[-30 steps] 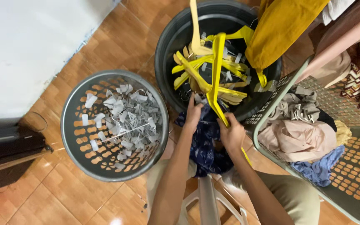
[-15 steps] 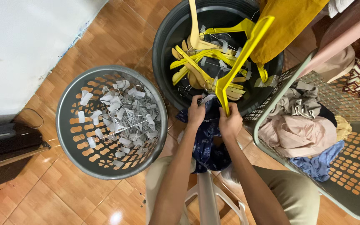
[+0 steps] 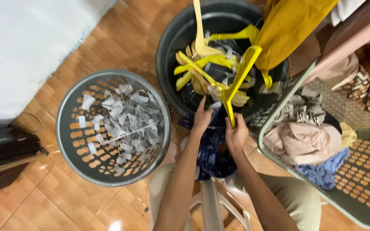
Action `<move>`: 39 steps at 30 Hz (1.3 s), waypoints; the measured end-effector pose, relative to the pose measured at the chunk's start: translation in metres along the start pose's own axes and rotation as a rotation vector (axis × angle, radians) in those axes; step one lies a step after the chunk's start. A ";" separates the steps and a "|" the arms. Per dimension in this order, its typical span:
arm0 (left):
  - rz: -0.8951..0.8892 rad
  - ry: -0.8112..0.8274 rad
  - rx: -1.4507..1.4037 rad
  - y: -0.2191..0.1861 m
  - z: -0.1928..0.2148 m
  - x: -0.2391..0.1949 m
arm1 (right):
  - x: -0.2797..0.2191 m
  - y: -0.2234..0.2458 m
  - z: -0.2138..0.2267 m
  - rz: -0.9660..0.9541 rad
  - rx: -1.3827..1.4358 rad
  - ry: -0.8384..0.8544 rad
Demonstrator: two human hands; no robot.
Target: The person sits cross-legged on a chair and handles a blue patterned garment, then places it on a yellow hanger and hangs it on a nearby rack. The person then picks up a light-colored garment and begins to fold it.
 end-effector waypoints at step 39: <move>0.024 -0.119 0.076 0.022 0.013 -0.052 | 0.010 0.018 0.033 -0.177 0.610 -0.214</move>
Point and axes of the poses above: each hand's wrist, its own x-axis towards the middle knuckle, its own z-axis out of the back of the hand, y = z × x, the point moved 1 cm from there along x, towards the middle knuckle, and after that the axes turned 12 degrees about z, right-handed, at the moved point
